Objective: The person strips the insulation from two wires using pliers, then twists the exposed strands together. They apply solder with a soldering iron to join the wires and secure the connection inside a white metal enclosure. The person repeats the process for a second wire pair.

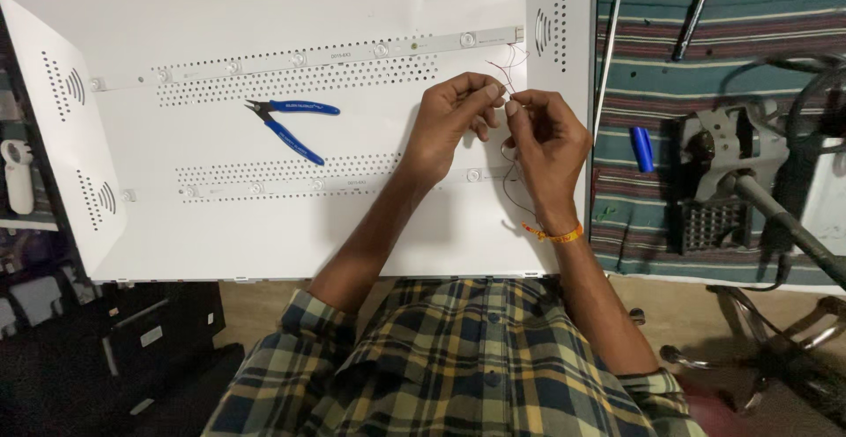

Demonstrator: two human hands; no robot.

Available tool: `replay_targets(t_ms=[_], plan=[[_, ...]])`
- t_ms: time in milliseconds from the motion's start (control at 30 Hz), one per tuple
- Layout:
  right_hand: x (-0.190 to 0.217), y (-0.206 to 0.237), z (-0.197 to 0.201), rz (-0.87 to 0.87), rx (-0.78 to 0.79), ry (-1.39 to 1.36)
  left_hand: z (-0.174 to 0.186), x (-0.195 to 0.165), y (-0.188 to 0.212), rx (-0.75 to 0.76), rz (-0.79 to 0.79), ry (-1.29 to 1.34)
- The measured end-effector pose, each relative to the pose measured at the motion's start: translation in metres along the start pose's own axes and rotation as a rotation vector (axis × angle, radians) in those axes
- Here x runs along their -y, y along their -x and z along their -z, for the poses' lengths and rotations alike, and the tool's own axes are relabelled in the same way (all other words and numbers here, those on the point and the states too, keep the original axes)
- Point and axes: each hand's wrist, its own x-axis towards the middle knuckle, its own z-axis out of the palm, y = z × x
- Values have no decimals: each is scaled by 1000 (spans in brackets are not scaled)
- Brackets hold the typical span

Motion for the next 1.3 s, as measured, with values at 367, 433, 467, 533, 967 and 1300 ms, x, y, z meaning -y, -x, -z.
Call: replay_targets(t_ms=[367, 433, 467, 533, 967, 1300], plan=[[-5, -1, 3, 17, -42, -51, -7, -1, 0, -58, -85, -84], [-7, -1, 9, 10, -64, -78, -12, -4, 0, -161, -116, -350], [-7, -1, 13, -5, -74, -86, -14, -6, 2, -214, -130, -482], [-8, 0, 20, 6, -87, -101, -17, -10, 7, -188, -383, -833], [-2, 22, 24, 84, -22, -86, -12, 1, 7, -146, -517, -1354], [4, 5, -4, 0, 47, -58, 2, -13, 2, -139, 48, -317]])
